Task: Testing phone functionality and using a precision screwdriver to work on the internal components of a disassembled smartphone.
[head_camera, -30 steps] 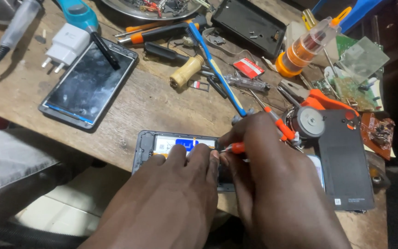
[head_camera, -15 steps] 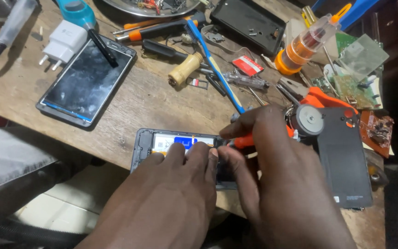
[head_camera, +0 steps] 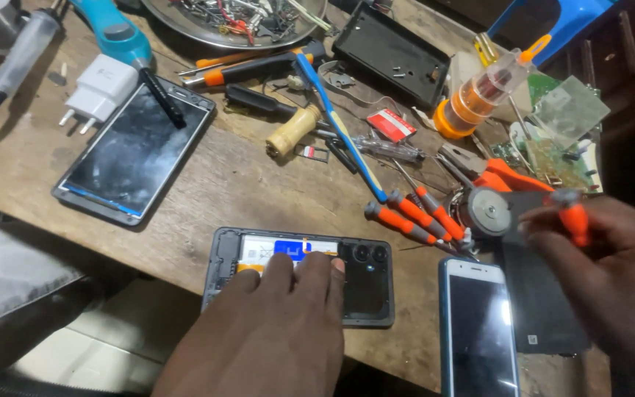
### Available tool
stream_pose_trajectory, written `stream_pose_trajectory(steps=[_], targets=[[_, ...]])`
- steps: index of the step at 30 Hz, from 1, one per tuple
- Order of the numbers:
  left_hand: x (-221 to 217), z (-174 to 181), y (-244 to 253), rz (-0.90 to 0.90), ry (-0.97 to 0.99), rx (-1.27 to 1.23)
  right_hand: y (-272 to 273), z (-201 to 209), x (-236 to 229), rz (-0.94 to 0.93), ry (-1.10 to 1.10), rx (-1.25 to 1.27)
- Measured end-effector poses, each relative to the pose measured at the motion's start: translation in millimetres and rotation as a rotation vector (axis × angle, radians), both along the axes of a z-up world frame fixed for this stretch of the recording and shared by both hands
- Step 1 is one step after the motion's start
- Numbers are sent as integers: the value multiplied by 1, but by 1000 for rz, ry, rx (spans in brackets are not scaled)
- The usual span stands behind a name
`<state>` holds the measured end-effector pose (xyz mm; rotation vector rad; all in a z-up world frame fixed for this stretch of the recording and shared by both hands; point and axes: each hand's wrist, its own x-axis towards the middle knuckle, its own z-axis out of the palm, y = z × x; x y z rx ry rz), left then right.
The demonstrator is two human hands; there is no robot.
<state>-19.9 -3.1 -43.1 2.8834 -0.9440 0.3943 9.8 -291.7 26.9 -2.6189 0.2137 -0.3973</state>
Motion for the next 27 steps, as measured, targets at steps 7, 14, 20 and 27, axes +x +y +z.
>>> stream_pose_trajectory(steps=[7, 14, 20, 27], targets=[[5, 1, 7, -94, -19, 20, 7, 6, 7, 22, 47, -123], [2, -1, 2, -23, -65, 18, 22, 2, 9, 64, 8, -68], [1, -2, 0, -18, -28, -9, 32, -19, 15, 233, -167, -353], [-2, -7, -7, 47, 40, -11, 50, -28, 16, 135, -184, -501]])
